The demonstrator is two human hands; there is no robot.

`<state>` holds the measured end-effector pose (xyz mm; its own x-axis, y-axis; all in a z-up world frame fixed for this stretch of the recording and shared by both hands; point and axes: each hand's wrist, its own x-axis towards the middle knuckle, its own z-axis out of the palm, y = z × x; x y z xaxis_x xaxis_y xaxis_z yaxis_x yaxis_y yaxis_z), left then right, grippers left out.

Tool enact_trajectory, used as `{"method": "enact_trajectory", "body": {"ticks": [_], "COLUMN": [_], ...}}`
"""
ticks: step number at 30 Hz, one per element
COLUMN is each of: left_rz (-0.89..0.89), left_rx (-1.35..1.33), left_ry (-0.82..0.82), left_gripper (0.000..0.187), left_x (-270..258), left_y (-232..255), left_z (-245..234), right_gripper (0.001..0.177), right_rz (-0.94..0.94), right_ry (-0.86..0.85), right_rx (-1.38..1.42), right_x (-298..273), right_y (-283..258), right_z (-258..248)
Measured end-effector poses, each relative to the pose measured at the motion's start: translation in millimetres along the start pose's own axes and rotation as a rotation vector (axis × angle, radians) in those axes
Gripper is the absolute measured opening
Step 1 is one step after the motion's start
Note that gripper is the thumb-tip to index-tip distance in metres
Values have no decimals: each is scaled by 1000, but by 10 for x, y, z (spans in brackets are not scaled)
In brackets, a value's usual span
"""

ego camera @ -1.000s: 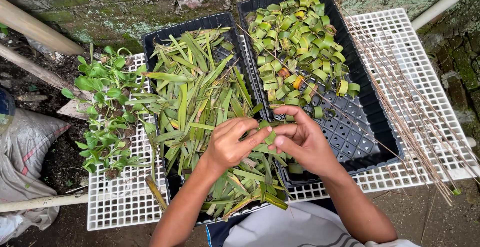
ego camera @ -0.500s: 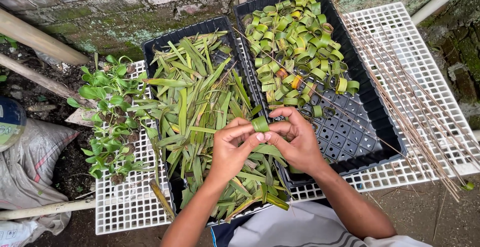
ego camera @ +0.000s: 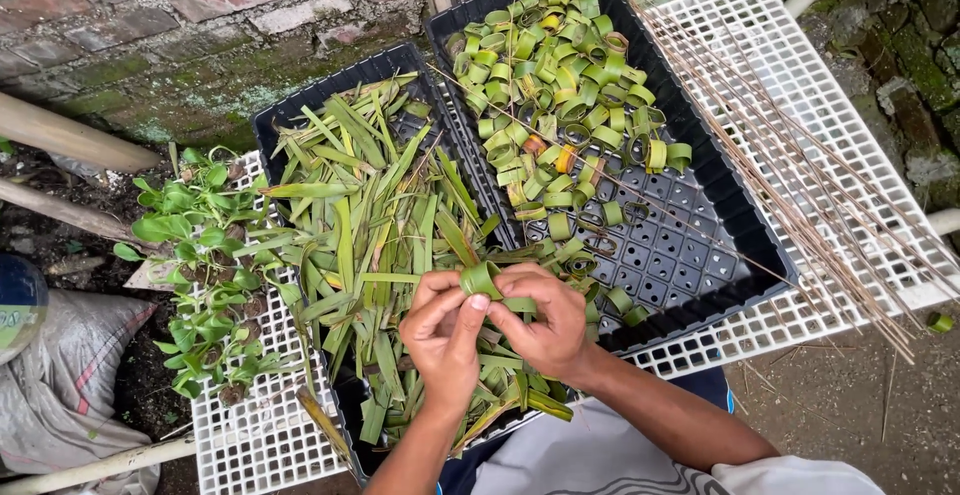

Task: The person sits and weaves long green leaves around thin wooden sticks. They pick leaves from a black tray, wrap them around the sticks, and place the finished items into a second tray. The process is repeated continuously throughout the video.

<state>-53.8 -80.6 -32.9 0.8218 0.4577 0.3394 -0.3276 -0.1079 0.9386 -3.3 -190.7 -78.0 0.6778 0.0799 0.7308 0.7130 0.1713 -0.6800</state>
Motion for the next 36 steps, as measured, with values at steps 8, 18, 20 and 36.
{"method": "enact_trajectory", "body": {"ticks": [8, 18, 20, 36], "left_rz": [-8, -61, -36, 133], "left_rx": [-189, -312, -326, -281], "left_ry": [104, 105, 156, 217], "left_gripper": [17, 15, 13, 19], "left_x": [-146, -110, -92, -200], "left_y": [-238, -293, -277, -415], "left_z": [4, -119, -176, -744], "right_gripper": [31, 25, 36, 49], "right_rz": [172, 458, 494, 871], "right_ry": [-41, -492, -547, -499], "right_rx": [25, 310, 443, -1062], "right_x": [6, 499, 409, 846], "right_y": [-65, -177, -188, 206], "right_z": [-45, -160, -111, -1298]}}
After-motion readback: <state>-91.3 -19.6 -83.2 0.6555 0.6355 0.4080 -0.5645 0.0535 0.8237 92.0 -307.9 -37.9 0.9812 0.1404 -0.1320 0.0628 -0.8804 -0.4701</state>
